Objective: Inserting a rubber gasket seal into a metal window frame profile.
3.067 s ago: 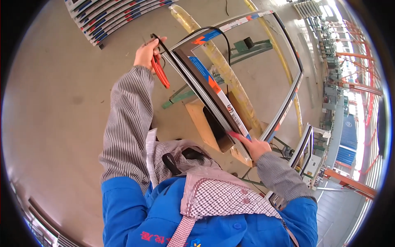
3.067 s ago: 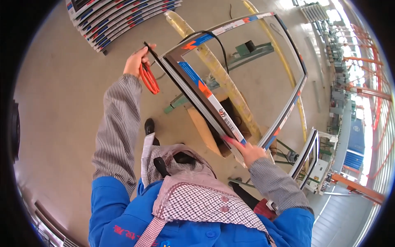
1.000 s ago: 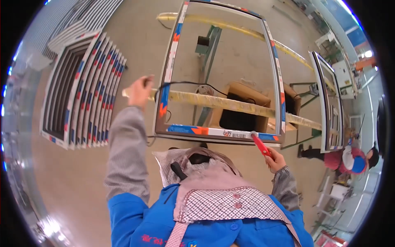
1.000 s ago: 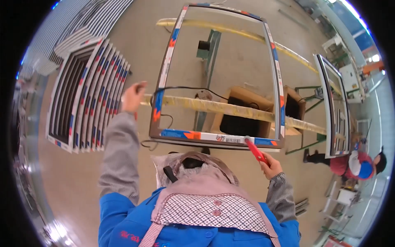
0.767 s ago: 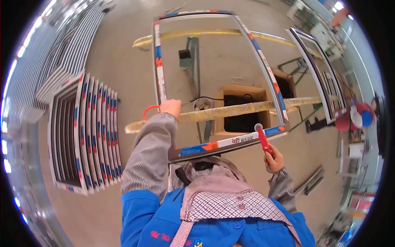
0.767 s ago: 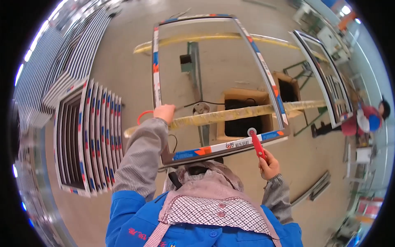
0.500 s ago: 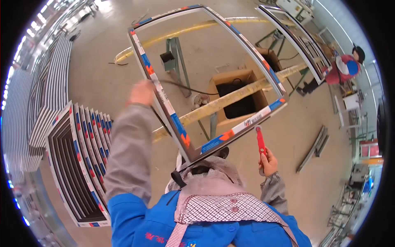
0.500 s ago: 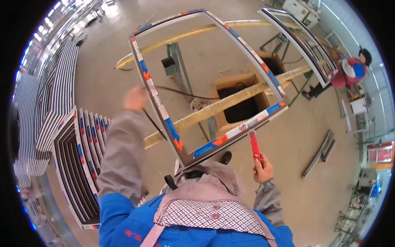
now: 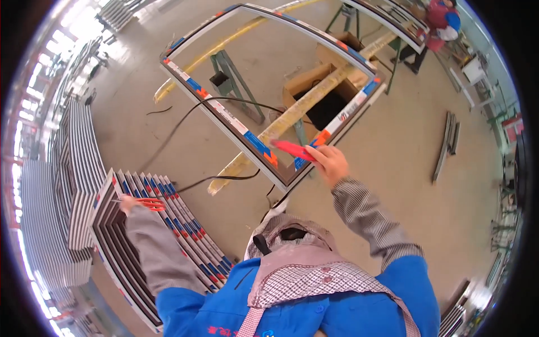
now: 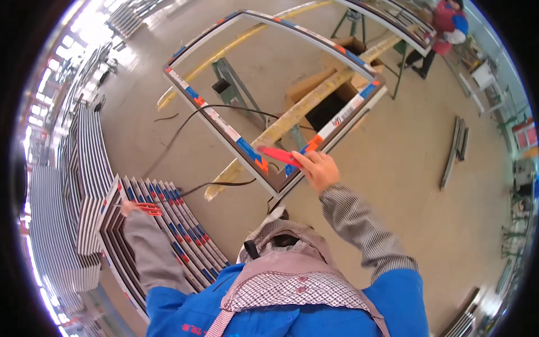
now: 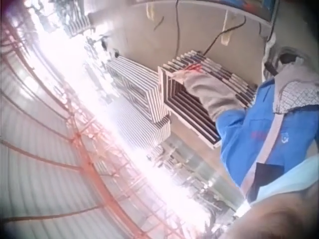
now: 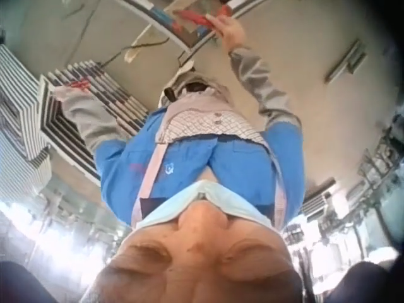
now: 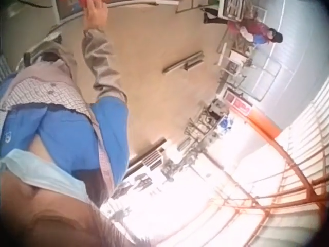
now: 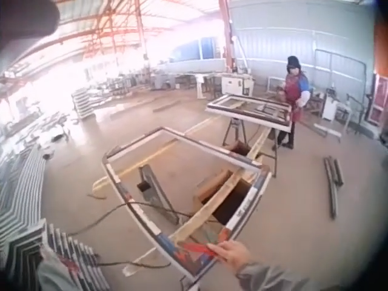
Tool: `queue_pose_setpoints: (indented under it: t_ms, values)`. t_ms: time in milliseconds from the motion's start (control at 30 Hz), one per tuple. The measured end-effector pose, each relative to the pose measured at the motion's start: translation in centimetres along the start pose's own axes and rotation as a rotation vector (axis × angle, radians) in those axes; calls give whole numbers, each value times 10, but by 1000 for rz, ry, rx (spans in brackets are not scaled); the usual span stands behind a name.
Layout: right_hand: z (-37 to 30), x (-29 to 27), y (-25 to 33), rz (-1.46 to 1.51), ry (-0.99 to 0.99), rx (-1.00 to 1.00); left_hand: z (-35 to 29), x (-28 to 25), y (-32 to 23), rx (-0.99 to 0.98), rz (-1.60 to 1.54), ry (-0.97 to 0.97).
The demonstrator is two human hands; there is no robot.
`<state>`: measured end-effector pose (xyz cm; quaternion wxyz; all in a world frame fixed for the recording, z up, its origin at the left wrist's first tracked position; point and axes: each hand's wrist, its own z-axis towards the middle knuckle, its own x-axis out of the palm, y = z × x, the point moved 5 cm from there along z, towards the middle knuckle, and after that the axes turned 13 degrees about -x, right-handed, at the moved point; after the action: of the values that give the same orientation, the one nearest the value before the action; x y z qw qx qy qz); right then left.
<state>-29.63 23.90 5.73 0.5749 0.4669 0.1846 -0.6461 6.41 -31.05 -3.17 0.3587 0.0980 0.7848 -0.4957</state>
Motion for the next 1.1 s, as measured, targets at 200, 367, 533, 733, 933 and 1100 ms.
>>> queue_pose_setpoints:
  t_ms: [200, 367, 533, 733, 933, 1100]
  values:
    - [24, 63, 14, -95, 90, -67, -228, 51, -10, -29, -585, 940]
    - [24, 49, 43, -145, 42, 58, -353, 70, -16, 22, -394, 1374]
    - [-36, 100, 137, 1095, 15, 630, -421, 66, 22, 103, -144, 1691]
    - [-98, 140, 197, 978, -194, 1329, -426, 74, 86, 44, 207, 2148]
    - [-92, 153, 244, 1349, -687, 1708, -396, 132, 149, 458, 568, 1946]
    - [-53, 165, 235, 1604, -892, 1607, -407, 149, 175, 725, 684, 2046]
